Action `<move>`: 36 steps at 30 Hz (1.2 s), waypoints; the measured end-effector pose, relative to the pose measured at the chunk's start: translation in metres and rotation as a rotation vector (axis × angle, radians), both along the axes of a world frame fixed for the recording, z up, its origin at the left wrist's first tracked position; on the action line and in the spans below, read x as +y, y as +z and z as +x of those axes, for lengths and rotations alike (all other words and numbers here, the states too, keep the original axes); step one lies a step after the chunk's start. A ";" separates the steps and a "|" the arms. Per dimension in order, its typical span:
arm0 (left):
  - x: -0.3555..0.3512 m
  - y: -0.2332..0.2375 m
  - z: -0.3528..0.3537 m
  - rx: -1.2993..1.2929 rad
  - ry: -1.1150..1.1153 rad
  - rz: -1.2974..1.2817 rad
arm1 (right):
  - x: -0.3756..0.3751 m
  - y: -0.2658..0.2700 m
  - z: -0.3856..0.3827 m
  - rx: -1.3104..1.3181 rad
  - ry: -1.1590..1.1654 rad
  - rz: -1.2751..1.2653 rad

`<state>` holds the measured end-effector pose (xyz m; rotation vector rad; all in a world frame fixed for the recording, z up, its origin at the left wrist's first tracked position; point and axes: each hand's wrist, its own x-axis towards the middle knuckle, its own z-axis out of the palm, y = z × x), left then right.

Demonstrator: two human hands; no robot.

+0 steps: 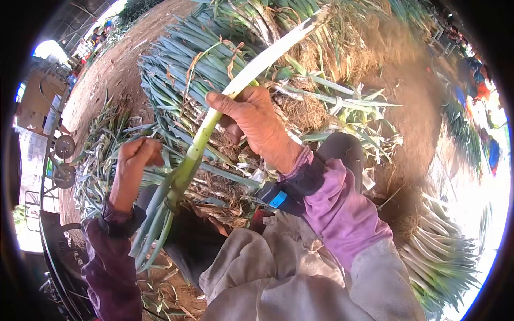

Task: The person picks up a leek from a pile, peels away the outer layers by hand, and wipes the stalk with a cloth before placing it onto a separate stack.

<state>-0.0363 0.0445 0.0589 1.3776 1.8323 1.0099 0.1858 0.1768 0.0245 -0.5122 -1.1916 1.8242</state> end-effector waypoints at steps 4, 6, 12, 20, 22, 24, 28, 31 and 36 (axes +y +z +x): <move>-0.006 -0.003 0.005 0.059 -0.100 0.085 | 0.001 -0.005 -0.002 -0.051 -0.098 0.040; -0.001 -0.009 0.018 0.155 -0.190 0.201 | 0.003 -0.005 -0.001 -0.106 -0.147 0.026; 0.009 -0.002 0.043 0.072 -0.140 -0.128 | 0.001 -0.012 0.001 -0.342 -0.156 0.137; 0.018 -0.012 0.061 -0.098 -0.044 -0.023 | -0.026 -0.023 -0.003 -0.246 0.120 0.149; 0.016 -0.013 0.062 -0.095 -0.020 -0.016 | -0.027 -0.019 0.002 -0.329 0.201 0.120; 0.014 -0.021 0.061 -0.051 0.005 0.011 | -0.032 -0.022 0.000 -0.330 0.158 0.103; 0.014 -0.050 0.063 0.314 0.037 0.297 | -0.040 -0.030 -0.002 -0.256 0.103 -0.090; 0.013 -0.064 0.050 0.651 0.077 0.322 | -0.030 -0.030 0.015 -0.190 0.090 -0.170; 0.005 -0.078 -0.025 0.437 0.227 0.089 | 0.003 0.041 0.119 -0.187 -0.370 0.063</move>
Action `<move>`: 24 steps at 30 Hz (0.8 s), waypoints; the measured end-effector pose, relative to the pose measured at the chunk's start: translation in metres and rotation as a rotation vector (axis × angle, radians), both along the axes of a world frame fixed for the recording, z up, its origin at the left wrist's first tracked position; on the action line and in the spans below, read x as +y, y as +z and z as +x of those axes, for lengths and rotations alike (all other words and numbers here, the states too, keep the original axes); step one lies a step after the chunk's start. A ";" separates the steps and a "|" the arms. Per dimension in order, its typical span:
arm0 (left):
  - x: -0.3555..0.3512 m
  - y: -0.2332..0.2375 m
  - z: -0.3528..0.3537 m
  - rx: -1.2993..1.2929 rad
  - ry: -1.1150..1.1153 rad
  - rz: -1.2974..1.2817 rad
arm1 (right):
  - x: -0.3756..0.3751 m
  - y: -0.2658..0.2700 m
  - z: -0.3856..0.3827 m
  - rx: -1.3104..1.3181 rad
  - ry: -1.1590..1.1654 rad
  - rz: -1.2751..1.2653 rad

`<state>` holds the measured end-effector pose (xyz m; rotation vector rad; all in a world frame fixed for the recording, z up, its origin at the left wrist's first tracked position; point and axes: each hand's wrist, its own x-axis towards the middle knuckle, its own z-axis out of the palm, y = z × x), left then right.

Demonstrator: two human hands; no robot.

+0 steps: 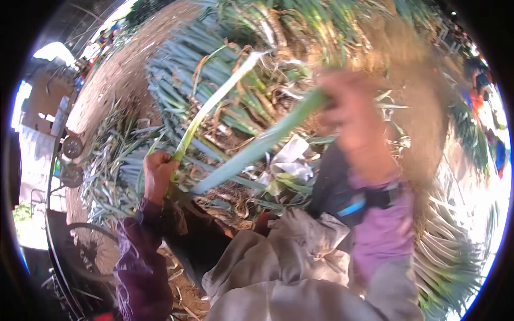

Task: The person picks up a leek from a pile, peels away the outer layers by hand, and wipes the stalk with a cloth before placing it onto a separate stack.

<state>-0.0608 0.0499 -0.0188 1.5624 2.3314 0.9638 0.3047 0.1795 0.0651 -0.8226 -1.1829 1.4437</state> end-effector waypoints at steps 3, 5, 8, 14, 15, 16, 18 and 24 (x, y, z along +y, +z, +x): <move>-0.013 -0.005 -0.035 -0.217 0.079 -0.012 | 0.041 0.017 0.075 0.044 -0.194 0.050; -0.024 0.003 -0.035 -0.509 0.114 -0.009 | 0.072 0.017 0.127 -0.035 -0.115 0.076; -0.032 0.004 -0.042 -0.769 0.052 -0.054 | 0.091 0.008 0.145 -0.786 -0.179 0.404; -0.032 0.039 0.031 -1.200 -0.124 -0.012 | 0.030 -0.062 0.001 -1.480 -0.151 0.761; -0.031 0.041 0.042 -1.228 -0.137 -0.002 | 0.011 -0.069 -0.021 -1.372 -0.101 0.857; -0.031 0.044 0.051 -1.213 -0.193 -0.022 | -0.014 -0.072 -0.046 -1.295 -0.175 1.061; -0.029 0.045 0.071 -1.230 -0.241 -0.028 | -0.049 -0.071 -0.082 -1.159 -0.246 1.192; -0.036 0.052 0.108 -1.223 -0.266 -0.046 | -0.084 -0.067 -0.113 -0.500 -0.070 0.743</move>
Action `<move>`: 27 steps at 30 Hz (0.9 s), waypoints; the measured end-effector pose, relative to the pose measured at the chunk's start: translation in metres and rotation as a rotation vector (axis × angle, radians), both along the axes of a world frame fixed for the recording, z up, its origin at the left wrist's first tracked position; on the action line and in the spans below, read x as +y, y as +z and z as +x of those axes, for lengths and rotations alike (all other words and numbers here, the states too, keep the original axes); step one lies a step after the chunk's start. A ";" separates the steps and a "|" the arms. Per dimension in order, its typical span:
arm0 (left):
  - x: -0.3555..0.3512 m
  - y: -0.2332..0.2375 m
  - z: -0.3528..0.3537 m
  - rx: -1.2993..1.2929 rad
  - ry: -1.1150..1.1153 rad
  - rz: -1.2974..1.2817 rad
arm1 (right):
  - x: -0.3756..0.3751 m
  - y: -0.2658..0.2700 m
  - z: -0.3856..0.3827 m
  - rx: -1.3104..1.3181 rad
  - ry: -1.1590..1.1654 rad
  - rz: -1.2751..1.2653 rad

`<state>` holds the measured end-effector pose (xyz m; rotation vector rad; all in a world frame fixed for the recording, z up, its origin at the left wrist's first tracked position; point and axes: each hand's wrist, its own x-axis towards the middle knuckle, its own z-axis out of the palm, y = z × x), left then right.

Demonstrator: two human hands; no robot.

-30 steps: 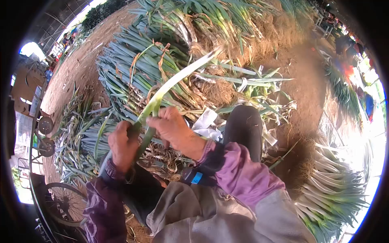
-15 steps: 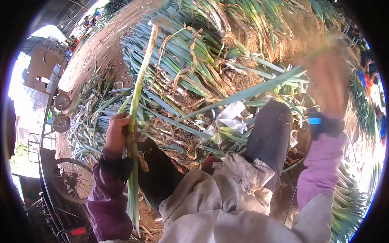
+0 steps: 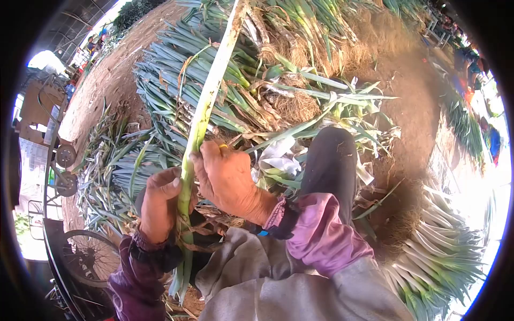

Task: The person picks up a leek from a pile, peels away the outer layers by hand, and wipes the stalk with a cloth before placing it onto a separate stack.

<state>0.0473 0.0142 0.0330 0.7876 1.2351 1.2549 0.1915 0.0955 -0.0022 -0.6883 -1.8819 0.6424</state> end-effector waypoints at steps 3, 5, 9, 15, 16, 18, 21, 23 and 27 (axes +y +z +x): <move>-0.004 0.004 0.009 0.053 -0.012 -0.069 | -0.006 0.000 0.001 0.076 -0.032 0.034; -0.004 0.003 0.011 0.054 -0.035 -0.058 | -0.007 -0.001 0.000 0.111 -0.047 0.029; -0.005 0.004 0.008 -0.189 -0.109 -0.048 | -0.003 -0.002 0.004 0.097 -0.044 0.102; -0.024 0.005 -0.005 -0.302 -0.278 -0.043 | 0.055 -0.046 0.025 -0.109 -0.268 0.226; -0.027 0.007 -0.002 -0.272 -0.284 -0.047 | 0.069 -0.051 0.028 -0.105 -0.291 0.197; -0.032 0.009 0.004 -0.184 -0.290 -0.086 | 0.098 -0.056 0.037 -0.100 -0.349 0.139; -0.040 0.009 0.011 -0.102 -0.243 -0.143 | 0.150 -0.066 0.060 0.164 -0.281 -0.432; -0.046 0.010 0.007 -0.010 -0.353 -0.123 | 0.173 -0.081 0.087 0.361 -0.121 -0.420; -0.065 -0.002 0.004 0.149 -0.399 -0.199 | 0.185 -0.040 0.150 -0.203 -0.210 0.012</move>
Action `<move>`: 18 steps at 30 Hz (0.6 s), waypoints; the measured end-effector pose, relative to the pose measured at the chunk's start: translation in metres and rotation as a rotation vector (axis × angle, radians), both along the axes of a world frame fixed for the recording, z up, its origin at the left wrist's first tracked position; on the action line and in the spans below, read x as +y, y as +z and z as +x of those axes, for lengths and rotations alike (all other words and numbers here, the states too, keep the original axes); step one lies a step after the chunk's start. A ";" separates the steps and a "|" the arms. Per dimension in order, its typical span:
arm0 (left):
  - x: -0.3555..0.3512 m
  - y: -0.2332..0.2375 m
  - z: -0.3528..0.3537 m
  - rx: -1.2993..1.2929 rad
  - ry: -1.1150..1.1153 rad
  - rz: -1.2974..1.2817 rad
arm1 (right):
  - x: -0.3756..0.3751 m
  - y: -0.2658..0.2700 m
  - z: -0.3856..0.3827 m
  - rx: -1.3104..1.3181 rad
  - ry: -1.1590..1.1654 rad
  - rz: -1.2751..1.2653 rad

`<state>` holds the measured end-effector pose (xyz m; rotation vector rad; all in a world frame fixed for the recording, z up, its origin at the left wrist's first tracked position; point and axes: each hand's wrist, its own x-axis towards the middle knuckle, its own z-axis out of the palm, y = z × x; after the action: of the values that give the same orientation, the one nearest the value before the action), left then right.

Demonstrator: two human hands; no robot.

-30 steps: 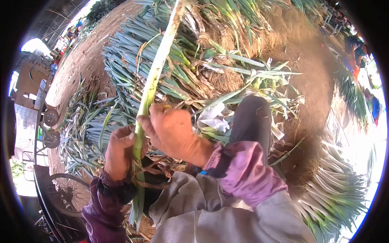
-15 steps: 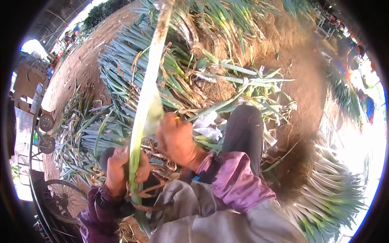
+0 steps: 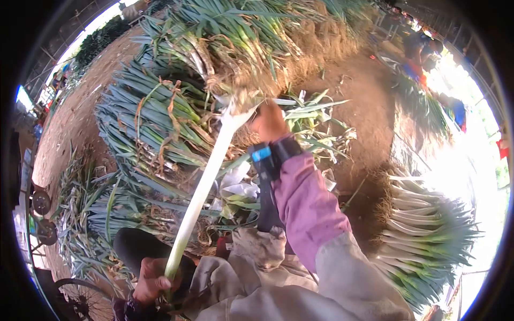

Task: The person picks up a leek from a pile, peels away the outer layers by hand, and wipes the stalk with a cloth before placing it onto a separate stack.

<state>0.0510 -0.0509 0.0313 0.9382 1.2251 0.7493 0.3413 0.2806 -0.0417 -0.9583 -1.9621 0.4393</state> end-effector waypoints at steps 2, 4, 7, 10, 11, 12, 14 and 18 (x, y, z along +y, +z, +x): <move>-0.009 -0.001 -0.003 0.062 -0.031 -0.083 | 0.035 -0.025 0.026 0.208 0.118 0.033; -0.011 0.001 -0.004 0.089 -0.062 -0.099 | 0.067 -0.036 0.053 0.277 0.147 -0.105; -0.020 0.005 0.003 0.228 -0.033 -0.085 | 0.087 -0.029 0.084 0.511 0.359 -0.563; -0.025 0.010 0.001 0.224 0.015 -0.141 | 0.084 -0.016 0.092 -0.122 -0.035 -0.124; -0.027 0.010 0.002 0.243 0.040 -0.151 | 0.084 -0.014 0.091 -0.324 -0.167 0.026; -0.026 0.010 0.003 0.263 0.062 -0.157 | 0.090 -0.018 0.091 -0.442 -0.269 0.096; -0.030 0.009 -0.002 0.315 0.050 -0.127 | 0.117 -0.039 0.111 -0.357 -0.379 0.002; -0.054 0.003 -0.035 0.530 -0.039 -0.030 | 0.167 -0.062 0.158 0.731 -0.347 -0.476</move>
<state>0.0162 -0.1045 0.0341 1.1749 1.6659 0.4582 0.4998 0.4472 -0.1040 -1.1885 -1.0241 0.9257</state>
